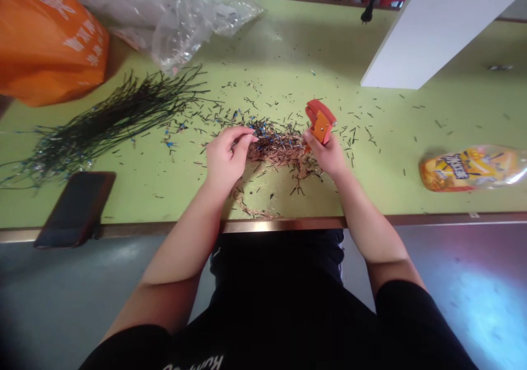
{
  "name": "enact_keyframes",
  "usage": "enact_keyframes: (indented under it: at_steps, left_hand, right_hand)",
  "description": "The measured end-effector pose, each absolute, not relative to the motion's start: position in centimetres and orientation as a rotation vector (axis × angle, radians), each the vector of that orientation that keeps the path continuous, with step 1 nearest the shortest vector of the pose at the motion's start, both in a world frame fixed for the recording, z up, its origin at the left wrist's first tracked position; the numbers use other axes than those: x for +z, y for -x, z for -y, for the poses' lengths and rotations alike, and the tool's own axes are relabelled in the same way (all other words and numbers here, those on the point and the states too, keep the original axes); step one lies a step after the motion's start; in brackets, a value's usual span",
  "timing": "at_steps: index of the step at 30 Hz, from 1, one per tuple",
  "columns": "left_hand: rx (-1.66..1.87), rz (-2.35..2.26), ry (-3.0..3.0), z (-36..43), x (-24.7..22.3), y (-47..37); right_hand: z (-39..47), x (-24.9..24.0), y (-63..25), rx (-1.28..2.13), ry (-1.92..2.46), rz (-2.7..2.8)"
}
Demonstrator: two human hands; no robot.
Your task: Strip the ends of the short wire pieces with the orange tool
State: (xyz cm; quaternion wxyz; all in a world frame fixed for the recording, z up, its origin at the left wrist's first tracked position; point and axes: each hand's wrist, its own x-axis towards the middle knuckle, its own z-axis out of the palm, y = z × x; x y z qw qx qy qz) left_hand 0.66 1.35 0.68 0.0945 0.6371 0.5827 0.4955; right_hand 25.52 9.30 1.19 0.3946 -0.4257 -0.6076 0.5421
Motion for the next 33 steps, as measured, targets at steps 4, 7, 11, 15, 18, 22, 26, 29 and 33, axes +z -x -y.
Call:
enact_keyframes:
  at_steps: [4, 7, 11, 15, 18, 22, 26, 29, 33]
  left_hand:
    - [1.510, -1.728, -1.838, -1.2, 0.7, -1.0]
    - [1.558, -1.751, -1.837, -1.0, 0.8, -1.3]
    - [1.618, -1.705, -1.864, -0.8, 0.9, -1.6]
    - [1.611, -1.671, -1.829, -0.8, 0.5, -1.9]
    - [1.558, -1.668, -1.794, -0.8, 0.2, -2.1]
    - [1.473, -1.697, -1.845, -0.7, 0.0, -2.1]
    - [1.401, -1.736, -1.904, -0.8, 0.2, -2.1]
    - [1.355, -1.759, -1.913, -0.8, 0.3, -2.2]
    - [1.343, -1.800, -1.903, -0.8, 0.2, -2.3]
  right_hand:
    - [-9.0, 1.7, -25.4, 1.528, 0.957, 1.384]
    - [-8.3, 1.8, -25.1, 1.755, 0.915, 1.391]
    - [-7.5, 1.6, -24.4, 1.996, 0.989, 1.431]
    - [-7.1, 1.7, -24.1, 2.067, 0.977, 1.384]
    - [-6.8, 1.8, -23.9, 2.108, 0.966, 1.353]
    - [-6.4, 1.7, -23.4, 2.226, 0.931, 1.338]
    - [-6.1, 1.7, -23.1, 2.301, 0.918, 1.319]
    - [-6.0, 1.7, -23.1, 2.332, 0.907, 1.308]
    - [-5.8, 1.9, -23.0, 2.360, 0.903, 1.301]
